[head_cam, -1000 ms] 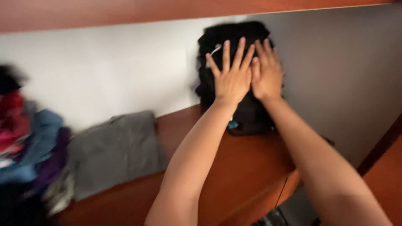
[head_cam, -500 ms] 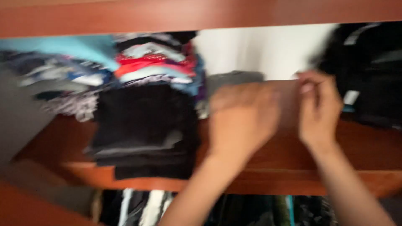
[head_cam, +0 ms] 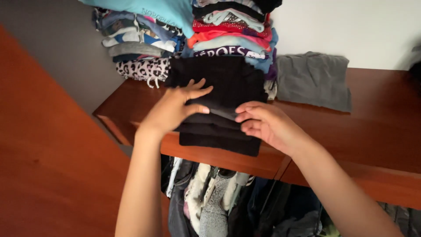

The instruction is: The person folds various garments on a bed and places them into a wardrobe shelf and drawer. Items including shirts, pants, and small cloths are handled one at a time, folded, and stacked or placed into storage compartments.

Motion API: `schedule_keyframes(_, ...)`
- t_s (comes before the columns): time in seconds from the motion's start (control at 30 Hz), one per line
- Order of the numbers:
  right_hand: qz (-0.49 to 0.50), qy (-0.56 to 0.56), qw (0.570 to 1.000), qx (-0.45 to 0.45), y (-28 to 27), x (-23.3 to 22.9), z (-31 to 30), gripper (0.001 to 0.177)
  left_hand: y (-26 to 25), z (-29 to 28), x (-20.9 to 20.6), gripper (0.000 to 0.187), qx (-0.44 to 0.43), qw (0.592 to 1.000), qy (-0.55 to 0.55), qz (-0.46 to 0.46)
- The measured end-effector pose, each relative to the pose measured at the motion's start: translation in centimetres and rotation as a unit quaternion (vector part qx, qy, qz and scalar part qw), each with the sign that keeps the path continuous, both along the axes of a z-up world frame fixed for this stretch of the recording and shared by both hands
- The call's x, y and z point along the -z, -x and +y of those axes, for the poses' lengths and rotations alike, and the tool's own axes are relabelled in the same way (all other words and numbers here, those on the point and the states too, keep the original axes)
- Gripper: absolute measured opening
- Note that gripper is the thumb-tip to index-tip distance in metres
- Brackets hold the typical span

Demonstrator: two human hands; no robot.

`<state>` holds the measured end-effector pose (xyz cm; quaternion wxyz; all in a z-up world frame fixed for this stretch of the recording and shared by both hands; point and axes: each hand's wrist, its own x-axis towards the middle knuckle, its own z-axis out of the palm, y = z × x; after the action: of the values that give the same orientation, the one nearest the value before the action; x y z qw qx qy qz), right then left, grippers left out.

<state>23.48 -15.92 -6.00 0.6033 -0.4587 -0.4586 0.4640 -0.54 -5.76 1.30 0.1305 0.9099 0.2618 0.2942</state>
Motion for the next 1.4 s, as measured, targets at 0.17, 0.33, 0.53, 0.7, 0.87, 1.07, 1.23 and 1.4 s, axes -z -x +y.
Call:
schedule_keyframes(0.17, 0.059, 0.115, 0.989, -0.075, 2.2, -2.5, -0.6, 0.037, 0.0, 2.3, -2.4, 0.039, 0.056, 0.993, 0.097, 0.029)
schedule_keyframes(0.33, 0.221, 0.078, 0.960, -0.152, 4.9, -4.4, 1.0, 0.091, -1.0, 3.2, -2.0, 0.032, 0.028, 0.999, 0.006, -0.046)
schedule_keyframes(0.53, 0.420, 0.036, 0.902, -0.095, 3.7, -5.5, 8.3, 0.073, -0.2, -1.2, -0.8, 0.038, 0.045, 0.995, -0.084, 0.026)
schedule_keyframes(0.7, 0.280, 0.103, 0.954, -0.015, 2.2, -2.4, 10.3, 0.041, 2.0, -1.2, -0.8, 0.052, 0.092, 0.994, -0.038, 0.036)
schedule_keyframes(0.87, 0.255, 0.018, 0.960, -0.112, -1.4, -1.9, 7.6, 0.046, 4.0, 1.3, -3.3, 0.088, 0.110, 0.948, 0.087, -0.284)
schedule_keyframes(1.07, 0.258, -0.142, 0.896, -0.333, -3.0, -2.9, 3.2, 0.063, -0.5, 6.0, -2.3, 0.101, 0.168, 0.879, 0.206, -0.396)
schedule_keyframes(1.23, 0.246, -0.162, 0.902, -0.316, -1.9, -6.0, -1.4, 0.082, -2.5, 3.5, 0.1, 0.104, 0.421, 0.649, 0.486, -0.407)
schedule_keyframes(1.4, 0.211, -0.133, 0.946, -0.208, -2.0, -8.1, -4.8, 0.081, -4.6, -3.3, 3.6, 0.109, 0.366, 0.522, 0.565, -0.524)
